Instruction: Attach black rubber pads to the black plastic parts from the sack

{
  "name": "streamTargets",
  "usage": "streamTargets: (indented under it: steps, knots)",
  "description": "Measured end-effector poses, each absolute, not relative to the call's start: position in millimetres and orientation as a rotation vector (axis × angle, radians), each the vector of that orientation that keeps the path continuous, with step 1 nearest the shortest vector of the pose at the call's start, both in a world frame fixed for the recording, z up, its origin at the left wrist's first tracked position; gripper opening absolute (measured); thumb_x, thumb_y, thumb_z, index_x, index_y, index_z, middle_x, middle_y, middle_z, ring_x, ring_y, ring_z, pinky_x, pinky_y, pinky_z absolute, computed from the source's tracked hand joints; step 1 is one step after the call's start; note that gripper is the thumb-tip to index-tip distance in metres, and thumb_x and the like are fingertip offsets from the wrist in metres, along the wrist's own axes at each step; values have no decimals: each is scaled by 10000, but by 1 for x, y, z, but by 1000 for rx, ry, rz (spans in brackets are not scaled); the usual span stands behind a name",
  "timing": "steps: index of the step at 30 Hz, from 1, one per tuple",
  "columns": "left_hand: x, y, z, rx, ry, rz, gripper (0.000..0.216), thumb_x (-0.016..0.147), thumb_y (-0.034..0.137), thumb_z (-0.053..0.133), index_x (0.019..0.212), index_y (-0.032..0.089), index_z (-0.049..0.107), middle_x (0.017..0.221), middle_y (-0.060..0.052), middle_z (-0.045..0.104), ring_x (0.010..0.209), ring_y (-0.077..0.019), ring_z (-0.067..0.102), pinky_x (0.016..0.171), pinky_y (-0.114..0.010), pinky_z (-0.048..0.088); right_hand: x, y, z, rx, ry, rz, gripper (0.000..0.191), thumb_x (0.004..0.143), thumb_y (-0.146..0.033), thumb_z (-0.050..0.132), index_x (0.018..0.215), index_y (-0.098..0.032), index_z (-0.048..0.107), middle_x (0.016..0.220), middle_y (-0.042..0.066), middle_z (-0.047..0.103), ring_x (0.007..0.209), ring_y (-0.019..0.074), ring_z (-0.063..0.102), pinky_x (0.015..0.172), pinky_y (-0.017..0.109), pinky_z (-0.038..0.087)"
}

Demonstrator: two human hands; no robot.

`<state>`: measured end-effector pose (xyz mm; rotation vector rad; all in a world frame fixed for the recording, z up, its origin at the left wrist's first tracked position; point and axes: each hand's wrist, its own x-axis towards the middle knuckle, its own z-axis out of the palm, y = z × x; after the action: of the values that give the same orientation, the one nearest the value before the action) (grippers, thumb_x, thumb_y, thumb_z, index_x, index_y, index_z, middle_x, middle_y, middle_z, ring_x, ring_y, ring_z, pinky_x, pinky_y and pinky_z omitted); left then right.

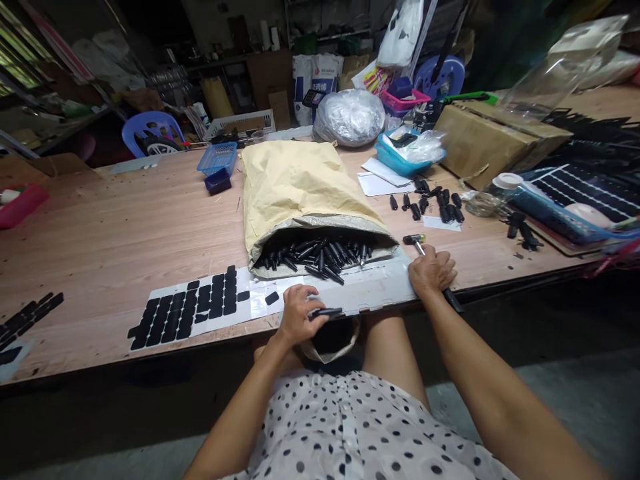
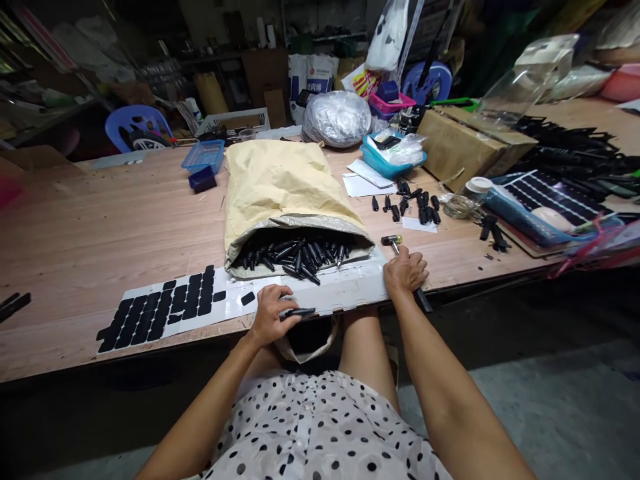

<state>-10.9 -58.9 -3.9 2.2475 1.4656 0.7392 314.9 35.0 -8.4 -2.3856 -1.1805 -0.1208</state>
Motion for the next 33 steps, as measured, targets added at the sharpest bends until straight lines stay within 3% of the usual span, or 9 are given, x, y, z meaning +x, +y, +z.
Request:
streamTargets:
  steps: [4,8,14,19,23,33]
  knots:
    - [-4,-86,-11,2368,1369,688,192,711,287,838,901,303,818,1353,-69,649,1282,-362,509,1081,-560,404,315,36,-8,-2384,-1199,-133,388,911,-180,454,1209,-197,701,1091,174,591,1032,325,520,787,412,380]
    - [4,-96,-15,2371,1372,601,243,678,266,845,917,298,811,1433,-73,613,1308,-375,497,1107,-585,391,315,36,-11,-2384,-1199,-151,381,911,-180,463,1206,-194,703,1091,174,586,1020,317,515,775,402,375]
    - [-7,-55,4,2196,1561,827,44,823,258,709,853,256,740,1117,-69,731,1102,-282,605,1014,-481,456,311,36,-9,-2398,-1225,-130,374,927,-187,459,1214,-183,698,1119,184,601,1042,323,520,796,402,357]
    - [-14,-2,22,2219,1656,772,192,784,151,723,933,272,725,1175,-45,735,1149,-291,570,1031,-465,432,309,36,-5,-2411,-1233,-62,388,942,-182,444,1241,-174,690,1137,196,607,1058,331,525,811,412,360]
    - [-11,17,20,2303,1590,641,242,754,118,766,925,282,717,1059,-33,746,1139,-295,554,1042,-467,414,308,36,-5,-2383,-1232,-65,354,943,-185,454,1197,-166,700,1115,194,603,1031,316,524,803,407,361]
    - [19,45,13,2381,1494,552,110,854,267,775,934,255,700,950,-29,679,955,-238,601,880,-368,479,303,37,-3,-2426,-1242,-69,352,958,-187,463,1214,-180,704,1116,179,611,1046,309,542,802,387,360]
